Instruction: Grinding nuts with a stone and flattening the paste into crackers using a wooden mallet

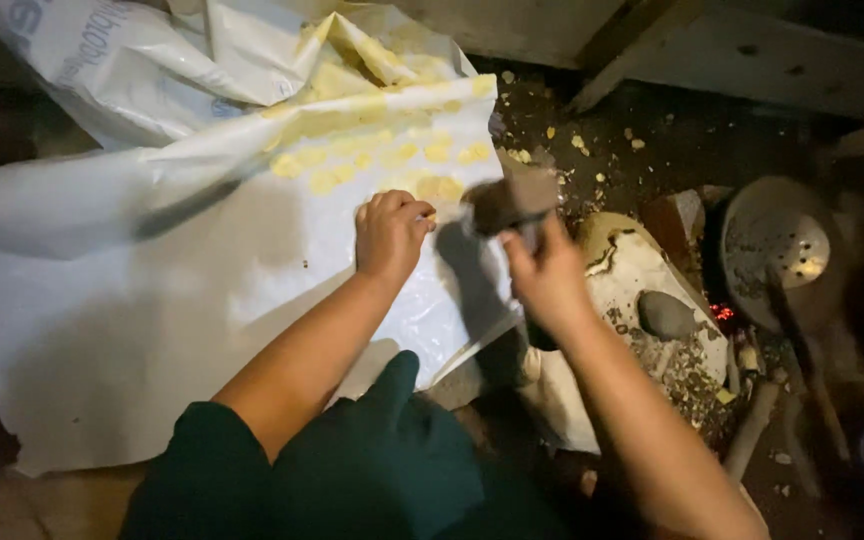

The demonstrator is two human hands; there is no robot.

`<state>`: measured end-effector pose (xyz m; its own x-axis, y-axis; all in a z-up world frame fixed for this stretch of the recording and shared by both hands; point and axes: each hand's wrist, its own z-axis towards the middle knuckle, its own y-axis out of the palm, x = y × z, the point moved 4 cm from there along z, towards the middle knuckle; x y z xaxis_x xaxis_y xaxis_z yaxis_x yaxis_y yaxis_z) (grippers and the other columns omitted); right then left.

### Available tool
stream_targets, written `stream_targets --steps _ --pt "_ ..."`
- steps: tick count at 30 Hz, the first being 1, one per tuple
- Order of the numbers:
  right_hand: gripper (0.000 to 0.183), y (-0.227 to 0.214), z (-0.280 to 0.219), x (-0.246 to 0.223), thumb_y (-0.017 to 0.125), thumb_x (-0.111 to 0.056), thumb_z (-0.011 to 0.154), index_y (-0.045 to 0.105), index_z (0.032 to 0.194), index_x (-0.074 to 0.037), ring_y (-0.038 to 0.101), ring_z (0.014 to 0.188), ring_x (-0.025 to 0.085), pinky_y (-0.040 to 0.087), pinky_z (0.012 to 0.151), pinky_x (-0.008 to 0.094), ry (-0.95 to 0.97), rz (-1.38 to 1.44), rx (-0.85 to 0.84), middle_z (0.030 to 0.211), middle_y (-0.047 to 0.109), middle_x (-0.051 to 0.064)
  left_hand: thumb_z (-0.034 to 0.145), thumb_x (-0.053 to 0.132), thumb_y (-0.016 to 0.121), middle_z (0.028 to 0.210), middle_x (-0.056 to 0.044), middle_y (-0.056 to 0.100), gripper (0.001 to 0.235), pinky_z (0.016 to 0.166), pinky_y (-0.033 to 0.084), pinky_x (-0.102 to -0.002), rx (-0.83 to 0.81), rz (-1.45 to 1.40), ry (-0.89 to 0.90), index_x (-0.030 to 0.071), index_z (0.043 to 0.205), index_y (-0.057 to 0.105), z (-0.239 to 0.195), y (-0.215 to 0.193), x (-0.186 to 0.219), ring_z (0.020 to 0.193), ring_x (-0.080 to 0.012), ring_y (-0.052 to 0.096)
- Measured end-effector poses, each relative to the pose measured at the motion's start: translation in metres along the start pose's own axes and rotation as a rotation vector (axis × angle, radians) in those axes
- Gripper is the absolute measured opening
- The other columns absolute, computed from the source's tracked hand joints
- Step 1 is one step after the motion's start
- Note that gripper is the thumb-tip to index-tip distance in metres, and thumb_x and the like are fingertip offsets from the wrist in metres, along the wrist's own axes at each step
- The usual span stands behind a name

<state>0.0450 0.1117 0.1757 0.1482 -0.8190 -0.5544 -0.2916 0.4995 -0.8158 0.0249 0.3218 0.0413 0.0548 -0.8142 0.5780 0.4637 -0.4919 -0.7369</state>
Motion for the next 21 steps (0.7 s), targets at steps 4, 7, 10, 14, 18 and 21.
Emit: stream_targets --steps 4,7,10,14,18,21 --pt "0.014 -0.07 -0.015 -0.058 0.06 -0.013 0.103 0.058 0.1 0.001 0.06 0.077 0.026 0.05 0.069 0.037 -0.377 0.484 0.293 0.084 0.063 0.017 0.085 0.036 0.08 0.099 0.007 0.062 0.018 0.096 0.042 -0.039 -0.005 0.043 -0.011 0.033 0.102 0.076 -0.001 -0.01 0.005 0.107 -0.0186 0.058" --pt "0.013 -0.032 0.003 -0.04 0.047 -0.008 0.098 0.054 0.09 -0.002 0.049 0.057 0.017 0.044 0.054 0.027 -0.553 0.641 0.331 0.073 0.057 0.007 0.086 0.037 0.079 0.1 0.001 0.064 0.022 0.091 0.047 -0.041 -0.027 0.023 0.047 0.027 0.106 0.075 -0.002 -0.016 0.0 0.105 -0.024 0.06" --pt "0.031 0.053 0.036 -0.017 0.054 -0.021 0.094 0.053 0.115 0.0 0.059 0.076 0.039 0.048 0.066 0.049 -0.393 0.301 0.14 0.085 0.063 0.024 0.091 0.026 0.073 0.099 -0.004 0.063 0.017 0.084 0.051 -0.043 0.019 0.078 0.119 0.018 0.106 0.07 -0.007 -0.036 -0.005 0.099 -0.0287 0.062" --pt "0.05 0.102 0.049 0.007 0.061 -0.052 0.098 0.048 0.121 -0.009 0.072 0.096 0.049 0.058 0.08 0.06 -0.016 -0.216 -0.157 0.096 0.071 0.028 0.095 0.032 0.072 0.11 -0.007 0.057 0.029 0.086 0.052 -0.042 0.048 0.136 0.097 0.016 0.116 0.061 -0.031 -0.061 -0.003 0.104 -0.0301 0.06" --pt "0.055 0.081 0.07 0.001 0.065 -0.059 0.095 0.054 0.117 -0.009 0.069 0.102 0.052 0.056 0.085 0.062 -0.054 -0.15 -0.211 0.1 0.072 0.028 0.099 0.016 0.065 0.104 -0.008 0.059 0.016 0.087 0.053 -0.041 0.053 0.076 0.085 0.014 0.115 0.063 -0.032 -0.072 -0.008 0.101 -0.0313 0.062" --pt "0.05 0.044 0.051 -0.04 0.068 -0.051 0.097 0.06 0.115 -0.005 0.07 0.098 0.052 0.055 0.078 0.063 -0.089 -0.067 -0.112 0.096 0.072 0.03 0.098 0.015 0.068 0.105 -0.01 0.06 0.021 0.089 0.052 -0.042 0.06 0.011 0.104 0.011 0.118 0.064 -0.037 -0.075 -0.011 0.102 -0.0327 0.062"
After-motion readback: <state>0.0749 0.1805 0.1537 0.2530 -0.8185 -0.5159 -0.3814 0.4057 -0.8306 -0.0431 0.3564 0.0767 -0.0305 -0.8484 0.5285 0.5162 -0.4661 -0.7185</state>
